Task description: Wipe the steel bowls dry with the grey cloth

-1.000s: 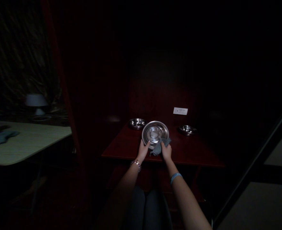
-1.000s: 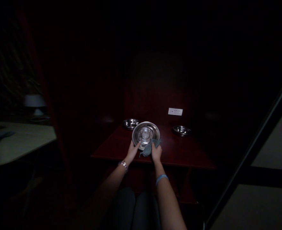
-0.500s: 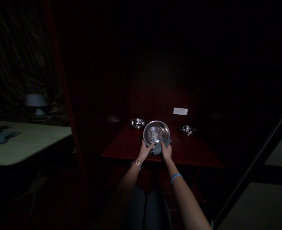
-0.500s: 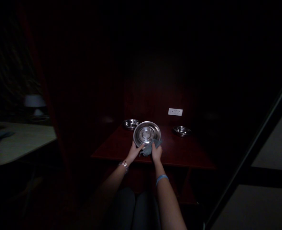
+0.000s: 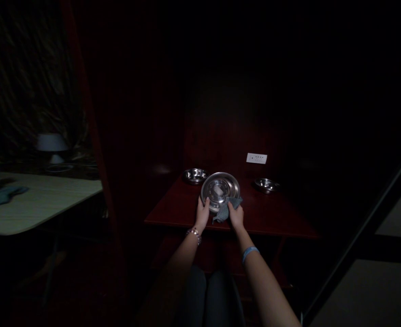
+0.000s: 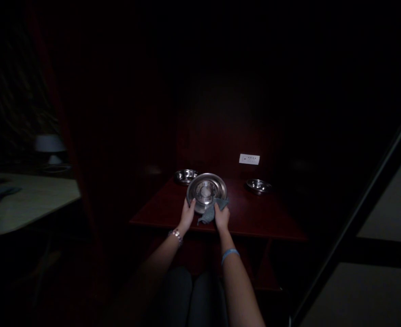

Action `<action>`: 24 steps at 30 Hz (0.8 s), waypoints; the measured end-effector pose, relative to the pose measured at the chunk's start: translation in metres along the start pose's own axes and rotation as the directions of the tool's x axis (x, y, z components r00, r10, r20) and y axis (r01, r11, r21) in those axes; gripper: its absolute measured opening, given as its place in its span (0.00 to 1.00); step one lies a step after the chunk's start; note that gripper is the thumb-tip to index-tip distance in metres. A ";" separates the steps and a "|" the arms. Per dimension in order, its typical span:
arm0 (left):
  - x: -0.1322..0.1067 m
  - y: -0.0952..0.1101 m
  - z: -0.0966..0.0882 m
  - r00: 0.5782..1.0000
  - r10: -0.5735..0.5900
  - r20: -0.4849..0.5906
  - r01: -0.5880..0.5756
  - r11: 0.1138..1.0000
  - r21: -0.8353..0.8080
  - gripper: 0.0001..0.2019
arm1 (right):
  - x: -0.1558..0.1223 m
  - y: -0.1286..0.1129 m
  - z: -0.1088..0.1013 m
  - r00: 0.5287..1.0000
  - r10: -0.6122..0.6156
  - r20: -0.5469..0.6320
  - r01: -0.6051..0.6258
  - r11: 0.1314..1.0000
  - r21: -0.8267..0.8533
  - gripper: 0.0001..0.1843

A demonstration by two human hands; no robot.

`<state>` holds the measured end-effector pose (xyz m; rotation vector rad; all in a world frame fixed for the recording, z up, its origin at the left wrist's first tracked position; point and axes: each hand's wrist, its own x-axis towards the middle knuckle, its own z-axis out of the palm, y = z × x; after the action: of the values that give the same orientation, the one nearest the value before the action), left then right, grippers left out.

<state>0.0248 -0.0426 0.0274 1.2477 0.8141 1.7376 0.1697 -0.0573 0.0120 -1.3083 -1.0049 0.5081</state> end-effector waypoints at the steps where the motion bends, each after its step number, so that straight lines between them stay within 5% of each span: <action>1: 0.000 0.000 0.000 1.000 -0.009 0.004 0.009 1.000 0.003 0.17 | 0.000 0.000 0.000 1.000 0.001 -0.002 -0.001 1.000 -0.003 0.21; 7: -0.003 -0.002 0.000 0.998 -0.039 0.053 0.036 0.998 0.049 0.19 | 0.001 -0.001 -0.001 1.000 0.019 -0.019 -0.020 0.999 -0.028 0.20; 12: -0.007 0.002 0.002 0.993 0.018 0.119 -0.026 0.997 0.071 0.30 | 0.002 0.002 -0.001 0.999 0.032 -0.019 -0.032 0.999 -0.027 0.19; 24: -0.008 -0.002 0.001 0.993 -0.049 0.103 0.040 0.995 0.087 0.41 | 0.001 0.001 -0.001 0.999 0.042 -0.026 -0.043 0.998 -0.040 0.22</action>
<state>0.0277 -0.0488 0.0223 1.3555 0.8553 1.6017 0.1715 -0.0573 0.0118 -1.3719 -0.9723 0.5044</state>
